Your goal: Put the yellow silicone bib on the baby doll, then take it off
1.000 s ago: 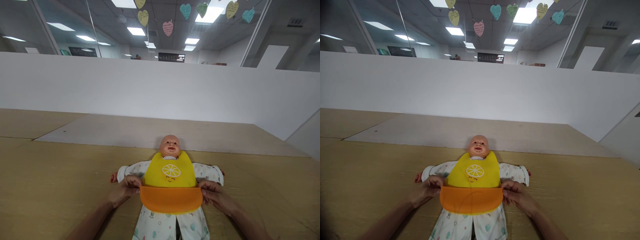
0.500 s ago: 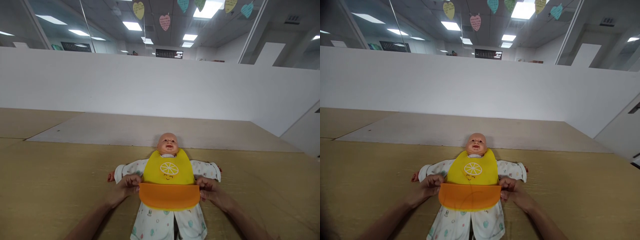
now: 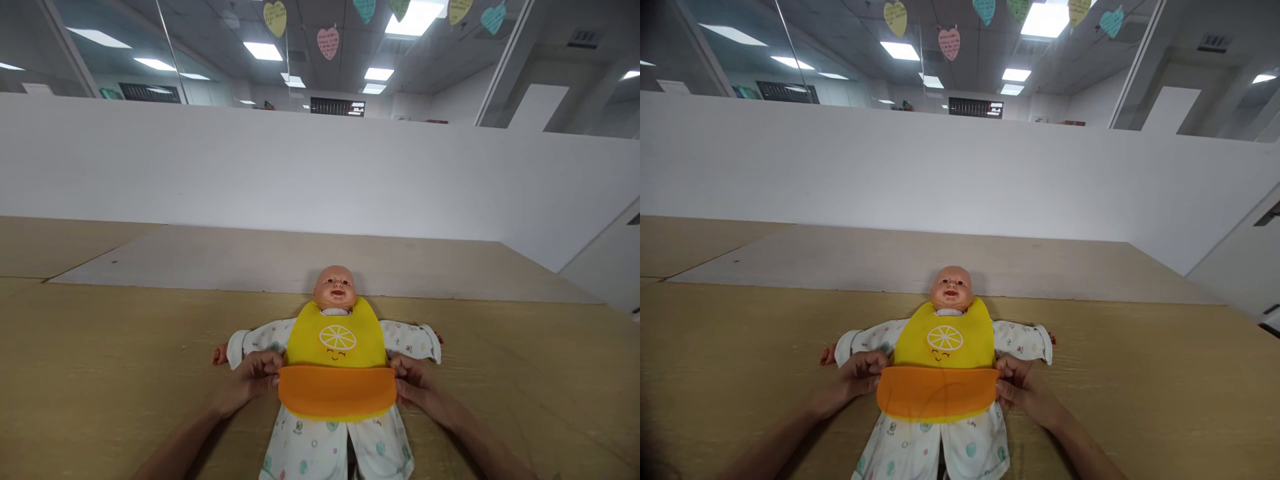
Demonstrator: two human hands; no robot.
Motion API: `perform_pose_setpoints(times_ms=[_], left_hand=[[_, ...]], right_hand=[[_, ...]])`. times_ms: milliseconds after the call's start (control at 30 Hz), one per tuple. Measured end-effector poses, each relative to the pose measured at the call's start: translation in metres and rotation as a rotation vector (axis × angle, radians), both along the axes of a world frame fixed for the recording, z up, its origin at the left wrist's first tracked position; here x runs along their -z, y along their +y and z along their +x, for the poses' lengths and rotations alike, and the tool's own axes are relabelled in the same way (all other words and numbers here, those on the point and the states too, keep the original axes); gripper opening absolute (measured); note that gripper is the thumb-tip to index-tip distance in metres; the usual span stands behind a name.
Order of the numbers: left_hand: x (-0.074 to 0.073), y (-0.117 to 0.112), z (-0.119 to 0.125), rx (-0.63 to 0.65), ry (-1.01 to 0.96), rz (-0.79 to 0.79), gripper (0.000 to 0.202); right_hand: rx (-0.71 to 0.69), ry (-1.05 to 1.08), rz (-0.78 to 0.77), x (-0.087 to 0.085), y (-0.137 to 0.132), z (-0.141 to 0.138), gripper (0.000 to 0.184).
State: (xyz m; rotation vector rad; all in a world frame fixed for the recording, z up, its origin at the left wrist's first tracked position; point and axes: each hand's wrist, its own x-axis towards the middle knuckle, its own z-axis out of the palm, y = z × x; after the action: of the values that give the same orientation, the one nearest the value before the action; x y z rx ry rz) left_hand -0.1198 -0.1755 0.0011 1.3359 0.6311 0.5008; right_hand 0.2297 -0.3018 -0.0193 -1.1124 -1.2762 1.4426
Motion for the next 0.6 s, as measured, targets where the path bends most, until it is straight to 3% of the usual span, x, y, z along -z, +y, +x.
perform_pose_setpoints(times_ms=[233,600], left_hand=[[0.007,0.001,0.001,-0.007,-0.007,-0.001,0.042],[0.004,-0.004,0.003,0.013,-0.02,0.064,0.042]], right_hand=[[0.005,-0.073,0.047,0.002,-0.001,-0.005,0.047],[0.028,-0.134,0.052,0.004,-0.002,-0.011,0.049]])
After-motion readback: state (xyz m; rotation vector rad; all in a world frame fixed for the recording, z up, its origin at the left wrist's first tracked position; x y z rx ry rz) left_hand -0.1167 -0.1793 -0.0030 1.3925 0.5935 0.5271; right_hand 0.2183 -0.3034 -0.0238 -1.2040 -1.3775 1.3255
